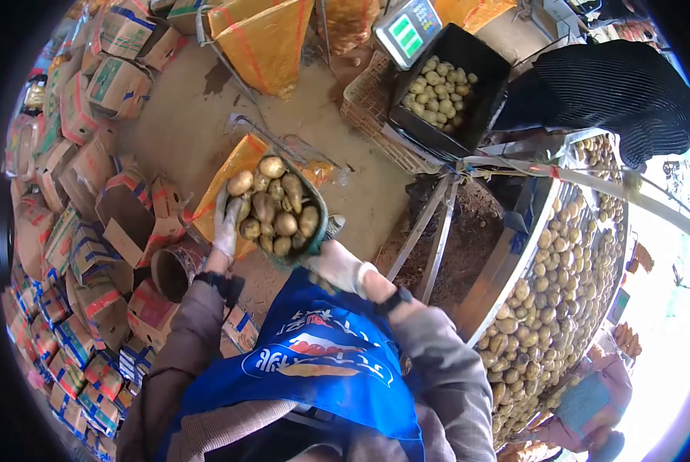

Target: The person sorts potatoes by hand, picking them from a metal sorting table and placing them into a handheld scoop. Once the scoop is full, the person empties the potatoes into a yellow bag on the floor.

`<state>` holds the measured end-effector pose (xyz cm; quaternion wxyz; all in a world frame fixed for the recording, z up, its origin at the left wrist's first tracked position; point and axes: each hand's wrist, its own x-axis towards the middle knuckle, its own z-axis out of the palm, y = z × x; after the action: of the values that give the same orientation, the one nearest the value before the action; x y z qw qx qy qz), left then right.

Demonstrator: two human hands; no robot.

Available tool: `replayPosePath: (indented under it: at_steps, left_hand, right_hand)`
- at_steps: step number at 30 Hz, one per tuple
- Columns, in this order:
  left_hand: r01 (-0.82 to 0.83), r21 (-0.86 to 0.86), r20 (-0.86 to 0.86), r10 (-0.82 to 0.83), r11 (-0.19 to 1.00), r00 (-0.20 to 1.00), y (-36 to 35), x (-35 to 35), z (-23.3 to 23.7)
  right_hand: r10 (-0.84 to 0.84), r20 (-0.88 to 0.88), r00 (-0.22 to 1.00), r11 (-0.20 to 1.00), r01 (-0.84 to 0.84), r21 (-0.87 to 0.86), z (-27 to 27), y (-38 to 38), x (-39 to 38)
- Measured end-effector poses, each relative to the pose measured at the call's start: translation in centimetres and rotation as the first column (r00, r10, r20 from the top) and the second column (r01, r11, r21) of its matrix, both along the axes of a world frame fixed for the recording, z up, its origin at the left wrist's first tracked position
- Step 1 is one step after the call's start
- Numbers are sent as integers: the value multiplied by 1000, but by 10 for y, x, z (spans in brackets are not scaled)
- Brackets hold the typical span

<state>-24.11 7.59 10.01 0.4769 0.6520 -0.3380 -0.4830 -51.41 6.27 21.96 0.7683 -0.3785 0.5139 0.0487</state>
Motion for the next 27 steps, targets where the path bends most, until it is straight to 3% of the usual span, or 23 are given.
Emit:
replayPosePath:
  at_steps: [2,4,5,7,8,9,11,12,13,15,16,24,27]
  left_hand:
    - [31,260,-222,29,965,975,-3,43,-71]
    - [-72,511,-211,206,857,956,-11,62,-73]
    - [-110,627,-188,287,771,939,-12,68,-75]
    - [-89,513,-5,107,854,994,-16,96,-101]
    - [-55,481,74,22,875,997,-18,107,-108]
    - [1,473,60,-33,881,998,-10,120,-113]
    - [123,517,-134,-63,847,989,0,140,-119]
    - [140,588,-234,2,797,972,-8,130,-99]
    - [214,545,-336,-22,811,941,-4,143,-119]
    - [177,669,-229,-27,722,973,-16,140,-115]
    - [213,664,-342,37,717,939,-20,129,-104]
    - [232,763,-294,4,603,956,-45,75,-77]
    - [230,766,-256,-42,601,966,-51,55,-69]
  right_hand:
    - [-47,-107,993,993,58,101,-31,-15,42]
    - [26,-230,973,992,4,128,-28,-28,70]
    - [67,-67,996,998,-66,21,-66,-18,66]
    - [157,-30,987,987,-157,14,-74,-22,66]
    - [184,-150,972,978,-164,132,-45,-36,75]
    - [716,-310,626,493,-767,-410,-63,-34,80]
    - [740,-406,537,226,-766,-602,-62,-29,83]
    - [669,-436,602,267,-742,-615,-65,-27,85]
    - [561,-424,711,400,-682,-613,-65,-21,89]
    - [307,-378,873,625,-485,-612,-64,-11,100]
    - [223,-369,902,664,-417,-621,-62,-5,102]
    - [-144,-313,939,672,-140,-727,-47,15,116]
    - [-263,-382,886,592,-164,-789,-39,25,100]
